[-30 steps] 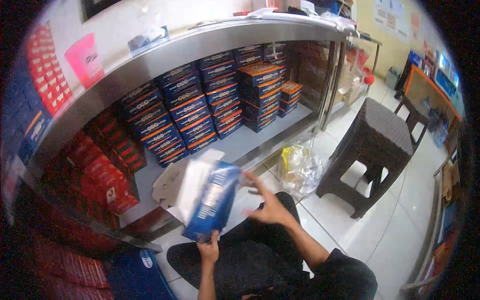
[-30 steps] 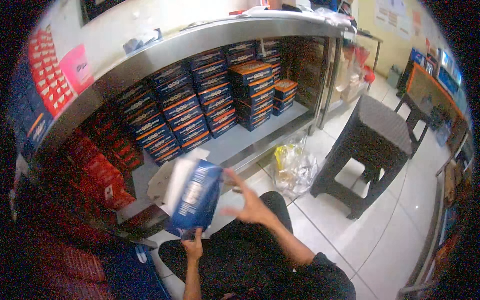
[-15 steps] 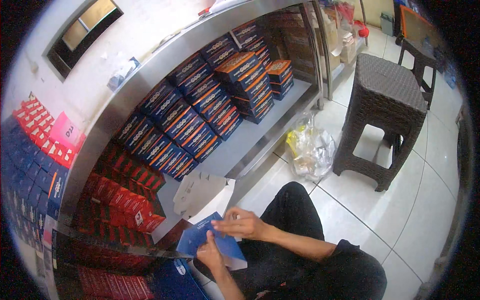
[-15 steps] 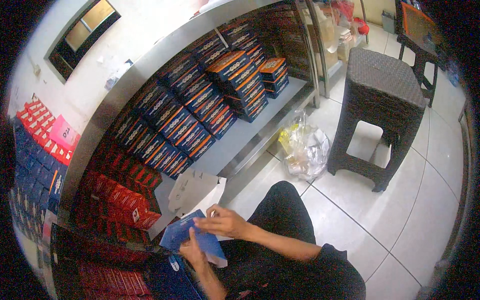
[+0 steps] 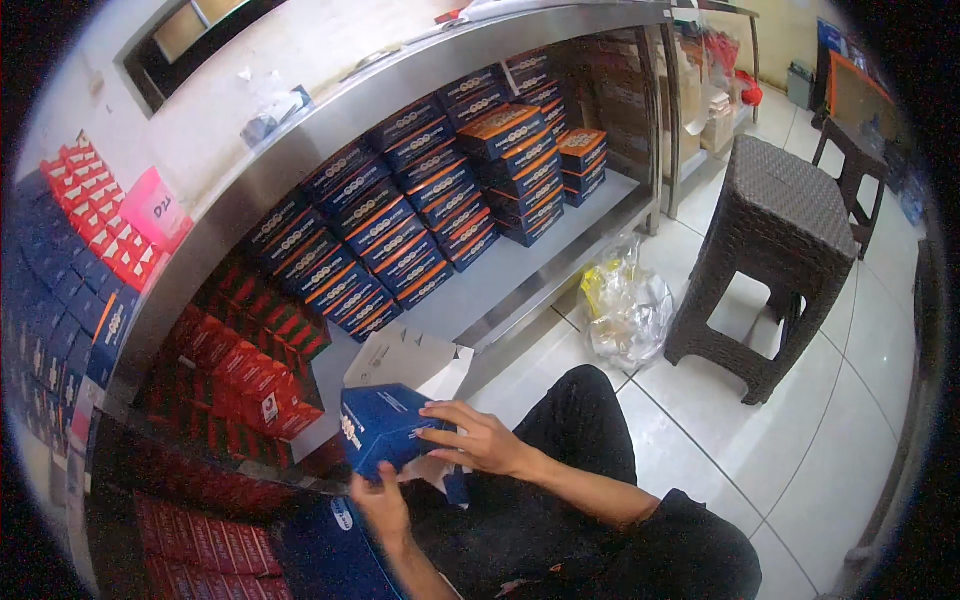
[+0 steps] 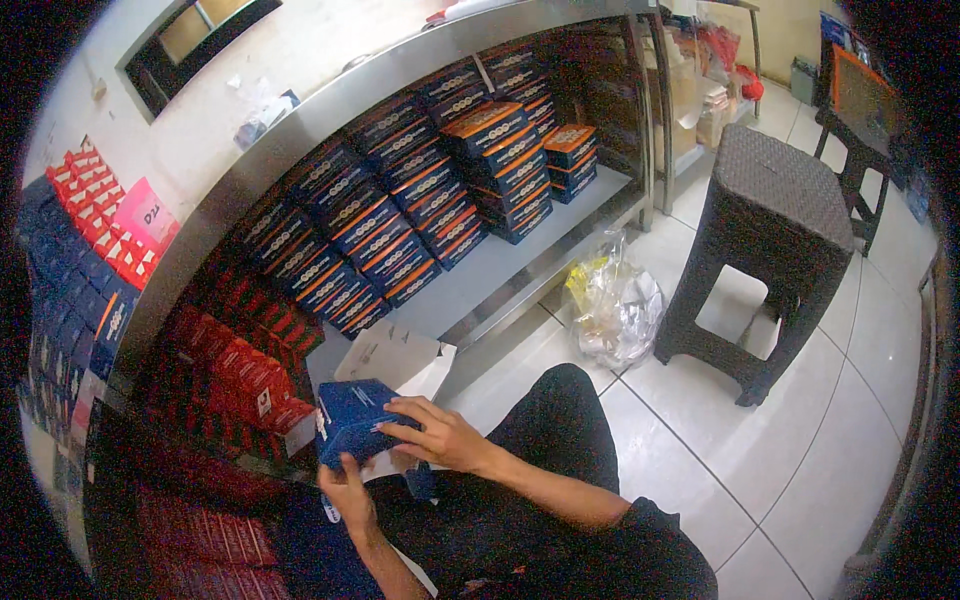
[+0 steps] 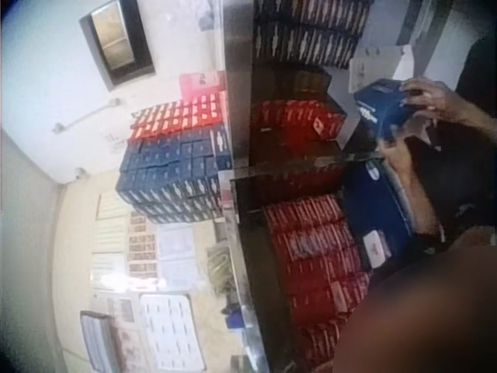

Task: The person assembles cardboard food boxes by folding and tucking the flaps, then places the completed boxes on a metal shelf before picking up a plastic cup and walking across the kitchen.

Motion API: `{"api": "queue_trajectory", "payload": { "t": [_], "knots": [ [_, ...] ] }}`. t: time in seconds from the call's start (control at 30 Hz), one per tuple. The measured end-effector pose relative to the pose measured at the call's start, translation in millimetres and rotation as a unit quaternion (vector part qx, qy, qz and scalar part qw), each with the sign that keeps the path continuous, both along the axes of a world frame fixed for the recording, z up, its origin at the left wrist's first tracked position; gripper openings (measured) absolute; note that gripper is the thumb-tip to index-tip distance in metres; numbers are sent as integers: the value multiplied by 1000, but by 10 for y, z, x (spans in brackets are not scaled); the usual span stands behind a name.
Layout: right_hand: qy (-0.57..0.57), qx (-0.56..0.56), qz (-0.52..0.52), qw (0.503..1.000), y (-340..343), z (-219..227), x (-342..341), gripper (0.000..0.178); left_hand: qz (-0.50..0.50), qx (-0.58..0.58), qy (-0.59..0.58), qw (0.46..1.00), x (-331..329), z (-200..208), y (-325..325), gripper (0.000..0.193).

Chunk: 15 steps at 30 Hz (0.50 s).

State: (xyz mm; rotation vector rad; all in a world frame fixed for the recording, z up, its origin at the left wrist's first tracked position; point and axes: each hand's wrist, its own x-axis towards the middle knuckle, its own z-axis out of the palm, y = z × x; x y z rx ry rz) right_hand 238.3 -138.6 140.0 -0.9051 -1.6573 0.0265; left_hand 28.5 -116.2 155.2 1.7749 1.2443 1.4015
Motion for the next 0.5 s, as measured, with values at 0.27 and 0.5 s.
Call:
{"api": "queue_trajectory", "payload": {
  "t": [0.27,0.5],
  "knots": [
    [-107,5,-93,990,-124,228,-4,50,35,-59,-222,973,364,-231,50,23],
    [21,-26,-102,994,-111,16,-213,48,-111,-189,-377,900,518,-352,151,29]
  ]
}}
